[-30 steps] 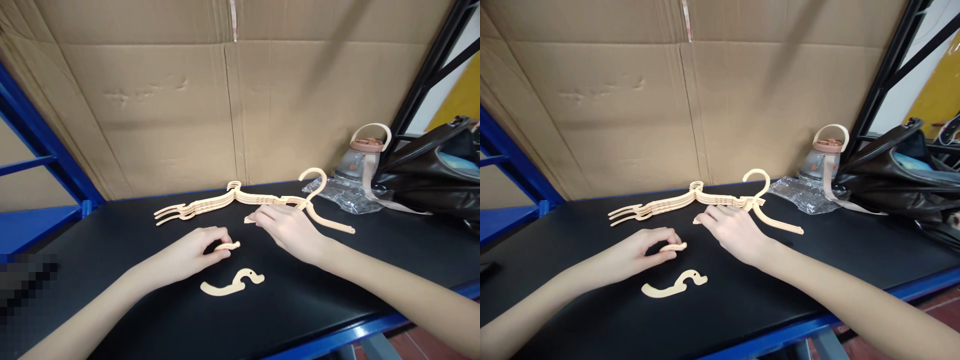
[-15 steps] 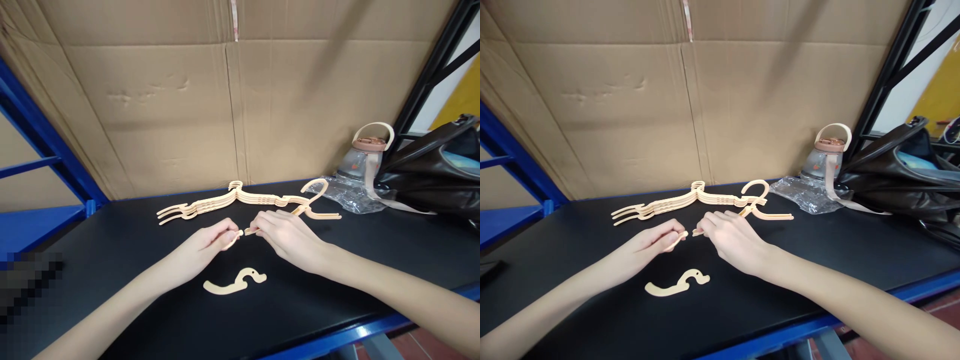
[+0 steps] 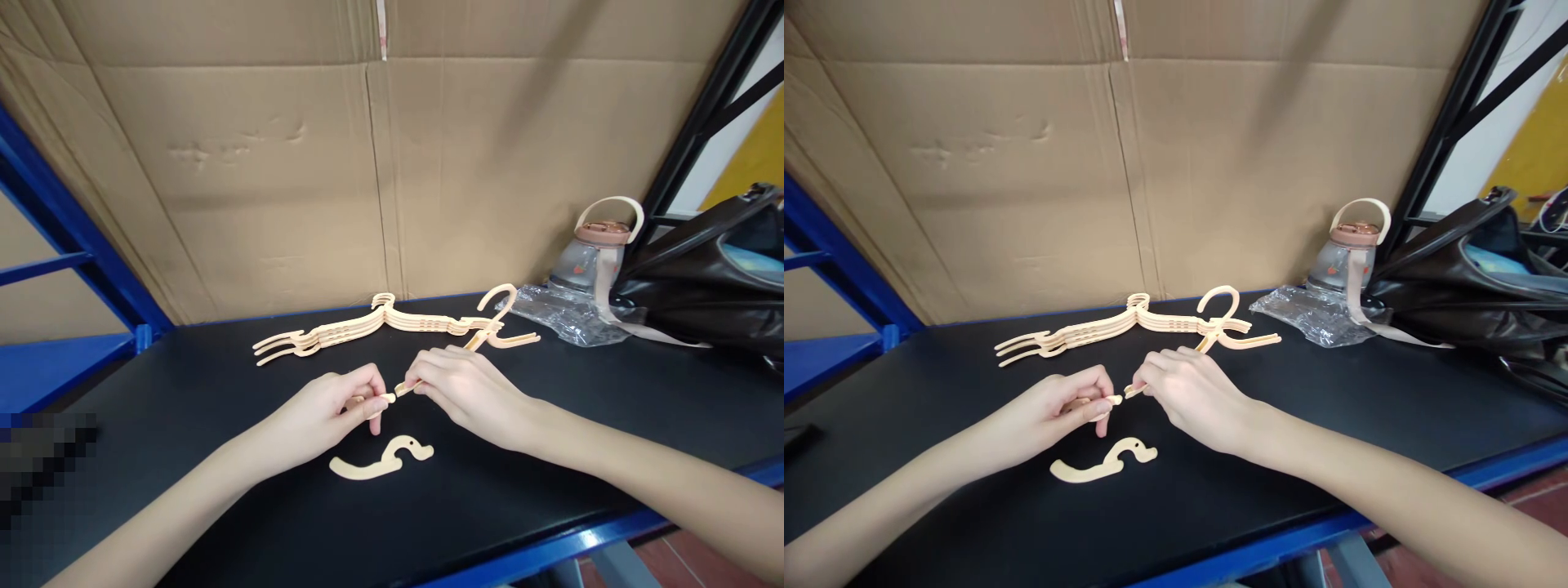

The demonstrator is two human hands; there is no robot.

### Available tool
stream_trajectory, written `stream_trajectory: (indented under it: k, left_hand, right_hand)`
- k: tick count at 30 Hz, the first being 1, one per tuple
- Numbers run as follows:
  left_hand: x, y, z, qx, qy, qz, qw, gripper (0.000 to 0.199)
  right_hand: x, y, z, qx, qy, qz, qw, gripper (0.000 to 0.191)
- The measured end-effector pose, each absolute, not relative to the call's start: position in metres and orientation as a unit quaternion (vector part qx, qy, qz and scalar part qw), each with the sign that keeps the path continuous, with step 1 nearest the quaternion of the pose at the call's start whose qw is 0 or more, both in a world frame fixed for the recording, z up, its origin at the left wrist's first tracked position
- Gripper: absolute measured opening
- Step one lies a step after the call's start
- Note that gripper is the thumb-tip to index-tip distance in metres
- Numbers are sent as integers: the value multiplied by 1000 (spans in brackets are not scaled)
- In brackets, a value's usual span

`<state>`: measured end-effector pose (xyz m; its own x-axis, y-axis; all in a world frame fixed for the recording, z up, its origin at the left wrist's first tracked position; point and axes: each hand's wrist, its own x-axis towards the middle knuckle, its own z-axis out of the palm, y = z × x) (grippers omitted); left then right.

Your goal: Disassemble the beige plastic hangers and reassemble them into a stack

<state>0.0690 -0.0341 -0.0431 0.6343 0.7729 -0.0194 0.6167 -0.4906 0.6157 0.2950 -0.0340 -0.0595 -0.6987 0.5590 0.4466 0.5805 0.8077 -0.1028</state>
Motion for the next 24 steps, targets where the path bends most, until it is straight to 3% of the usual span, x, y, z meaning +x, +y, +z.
stream_trajectory:
  k: [24]
  left_hand:
    - [70, -41, -33, 902, 333, 63, 266, 30]
  right_hand:
    - [295, -43, -55, -237, -950, 0, 203, 22]
